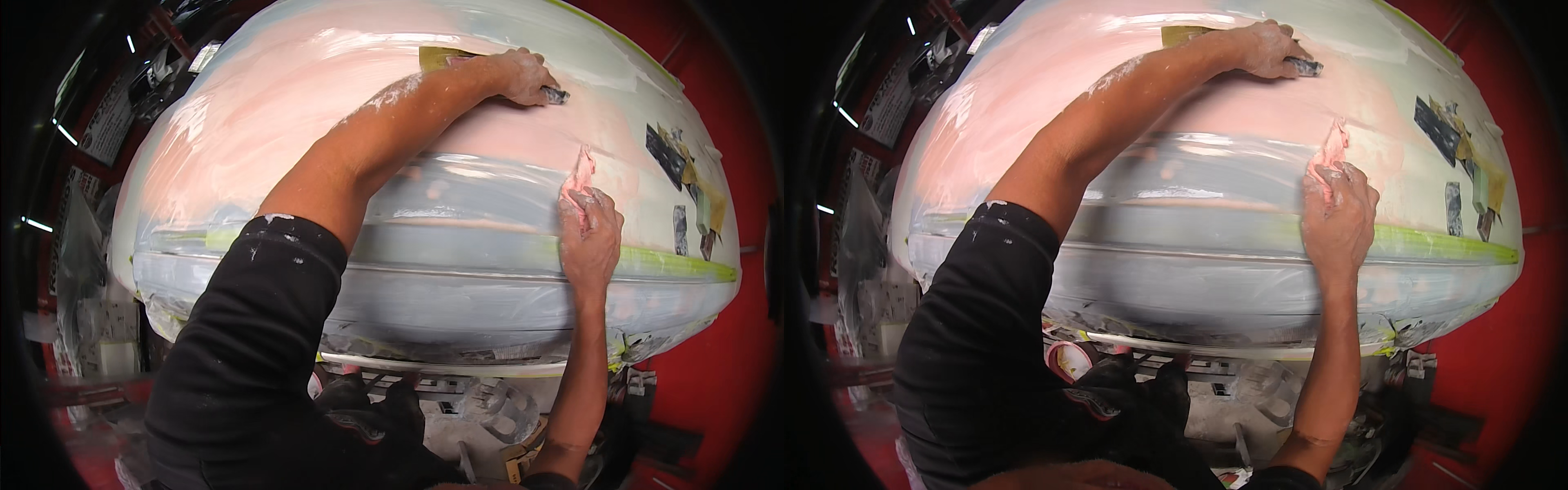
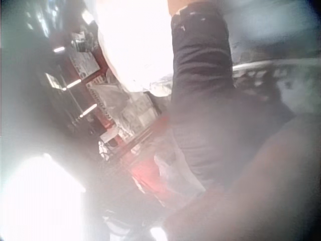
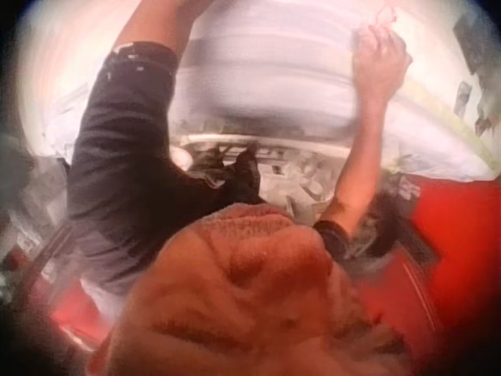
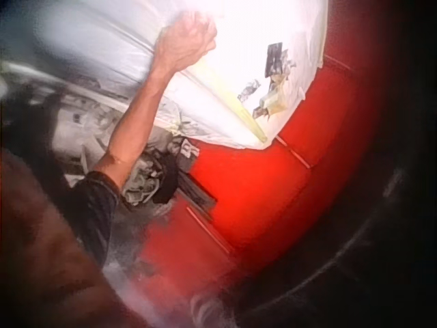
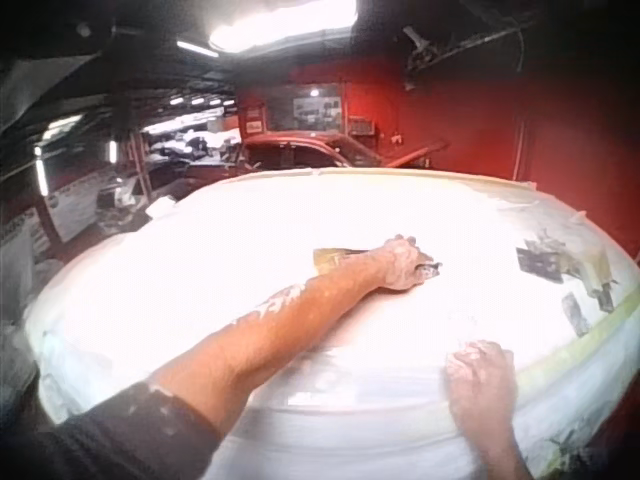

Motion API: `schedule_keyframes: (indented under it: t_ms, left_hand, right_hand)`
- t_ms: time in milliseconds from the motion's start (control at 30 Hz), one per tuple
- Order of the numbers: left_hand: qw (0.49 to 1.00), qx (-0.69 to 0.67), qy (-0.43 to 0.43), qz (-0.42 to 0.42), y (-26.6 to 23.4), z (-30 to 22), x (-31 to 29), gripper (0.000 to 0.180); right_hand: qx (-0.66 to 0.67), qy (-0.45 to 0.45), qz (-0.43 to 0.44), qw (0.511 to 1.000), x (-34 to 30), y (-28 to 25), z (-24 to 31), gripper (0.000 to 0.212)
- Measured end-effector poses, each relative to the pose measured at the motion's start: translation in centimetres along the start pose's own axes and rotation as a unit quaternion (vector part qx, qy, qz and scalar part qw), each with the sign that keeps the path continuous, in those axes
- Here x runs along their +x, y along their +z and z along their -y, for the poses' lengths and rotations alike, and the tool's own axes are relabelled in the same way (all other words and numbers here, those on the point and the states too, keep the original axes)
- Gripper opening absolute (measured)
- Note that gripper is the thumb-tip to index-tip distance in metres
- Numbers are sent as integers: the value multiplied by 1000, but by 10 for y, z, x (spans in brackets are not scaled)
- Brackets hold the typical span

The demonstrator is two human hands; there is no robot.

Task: The person sands a pink body filler on a curved car panel using a sanding block in their left hand while wiping the surface with a pink cloth in their right hand. The panel is masked with tape and plastic, and the person repeatedly smooths and cleans the filler area.

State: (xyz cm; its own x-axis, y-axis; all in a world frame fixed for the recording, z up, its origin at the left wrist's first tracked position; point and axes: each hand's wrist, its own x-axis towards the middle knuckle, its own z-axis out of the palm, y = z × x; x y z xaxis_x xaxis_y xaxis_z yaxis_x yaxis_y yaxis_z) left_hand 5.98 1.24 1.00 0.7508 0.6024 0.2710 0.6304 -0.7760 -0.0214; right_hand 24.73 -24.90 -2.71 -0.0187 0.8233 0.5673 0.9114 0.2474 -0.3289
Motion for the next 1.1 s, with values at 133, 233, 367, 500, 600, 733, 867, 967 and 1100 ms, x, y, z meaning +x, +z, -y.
schedule_keyframes:
  t_ms: [133, 233, 367, 500, 600, 733, 867, 967, 1100]
  left_hand:
    - [997, -55, -46, -26, -41, 26, -110, 47]
    - [985, 41, -148, -74, -64, 58, -213, 50]
    - [929, 157, -273, -194, -91, 80, -335, 52]
    - [888, 199, -302, -284, -100, 79, -376, 52]
    - [872, 205, -315, -314, -93, 68, -387, 52]
    - [865, 204, -301, -346, -102, 63, -383, 53]
    - [870, 166, -283, -368, -105, 74, -381, 53]
    - [866, 161, -291, -374, -103, 68, -375, 53]
    - [871, 150, -289, -369, -106, 69, -378, 53]
  right_hand:
    - [9, 31, 32, 999, 0, 5, -3, 24]
    - [-15, 43, 43, 998, 2, 0, -17, 23]
    - [161, 170, -1, 972, 37, 7, -29, 25]
    - [235, 200, -60, 949, 105, 3, -60, 34]
    - [142, 115, 9, 983, 159, 14, -90, 56]
    - [-47, 108, 134, 984, 179, 72, -111, 74]
    - [-131, -16, 124, 983, 208, 139, -96, 67]
    - [-136, -149, 97, 975, 214, 187, -37, 60]
    - [-85, -195, 143, 967, 210, 238, 95, 72]
